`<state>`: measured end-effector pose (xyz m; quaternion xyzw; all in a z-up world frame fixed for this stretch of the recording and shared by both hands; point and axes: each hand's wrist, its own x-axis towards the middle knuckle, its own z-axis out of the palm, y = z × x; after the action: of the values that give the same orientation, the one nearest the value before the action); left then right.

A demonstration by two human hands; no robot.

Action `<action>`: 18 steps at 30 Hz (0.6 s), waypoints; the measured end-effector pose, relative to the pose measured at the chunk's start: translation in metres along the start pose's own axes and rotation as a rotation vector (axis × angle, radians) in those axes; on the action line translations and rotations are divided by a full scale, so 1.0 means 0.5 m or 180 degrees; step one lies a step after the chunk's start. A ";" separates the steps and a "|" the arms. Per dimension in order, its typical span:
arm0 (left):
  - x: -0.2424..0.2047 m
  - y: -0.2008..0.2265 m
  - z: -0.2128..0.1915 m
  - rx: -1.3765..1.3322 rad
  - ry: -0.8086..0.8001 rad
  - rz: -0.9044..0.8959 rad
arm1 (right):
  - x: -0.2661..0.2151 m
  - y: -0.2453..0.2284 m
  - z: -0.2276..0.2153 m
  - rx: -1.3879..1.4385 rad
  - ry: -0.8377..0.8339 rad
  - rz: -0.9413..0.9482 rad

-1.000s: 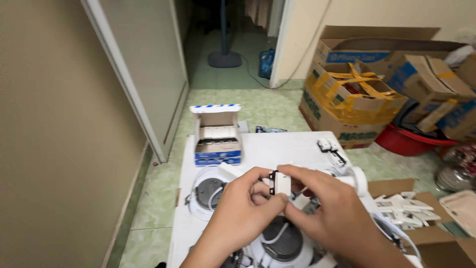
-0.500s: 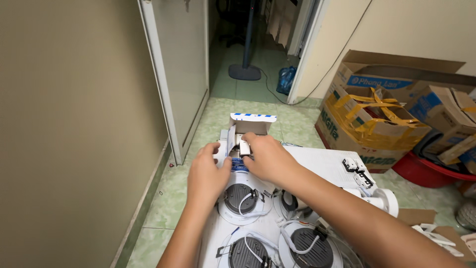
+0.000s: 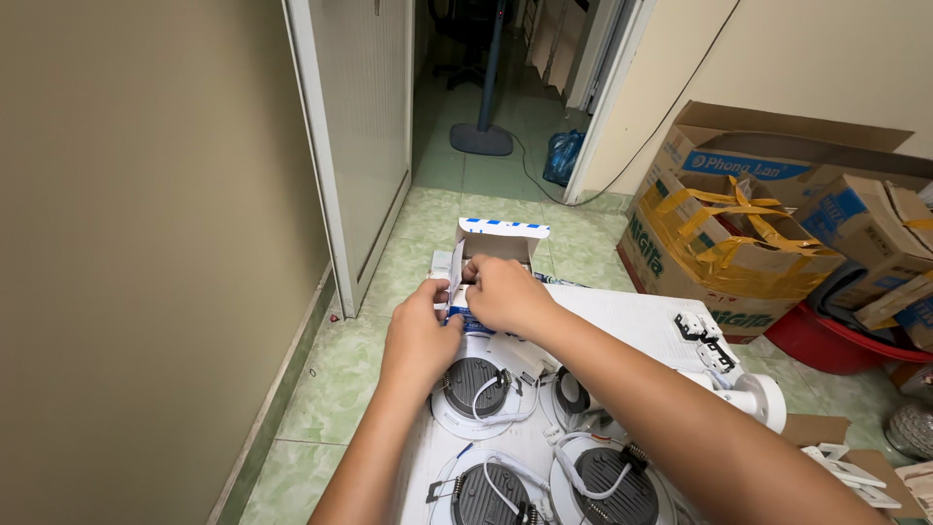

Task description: The person sits on the floor and repeatedly picks up small white electrical components from a box. They rotate the components in their hands to inspect them and then place them back into the box. The task involves handling multiple identical units without using any tools.

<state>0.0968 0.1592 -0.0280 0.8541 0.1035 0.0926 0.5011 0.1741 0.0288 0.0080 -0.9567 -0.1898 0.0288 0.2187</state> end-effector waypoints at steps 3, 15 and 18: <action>-0.001 0.001 0.001 0.0048 0.0009 -0.0006 | 0.019 0.013 0.005 0.0100 -0.0048 0.0080; 0.017 -0.018 0.013 -0.0003 0.0128 -0.0011 | 0.041 0.010 0.011 -0.0044 0.0083 0.0188; 0.024 -0.026 0.016 0.0016 0.0134 0.0027 | 0.056 0.016 0.017 0.0045 0.0018 0.0188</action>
<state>0.1094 0.1618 -0.0426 0.8537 0.1107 0.1124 0.4963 0.2018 0.0361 -0.0025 -0.9604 -0.1606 0.0340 0.2251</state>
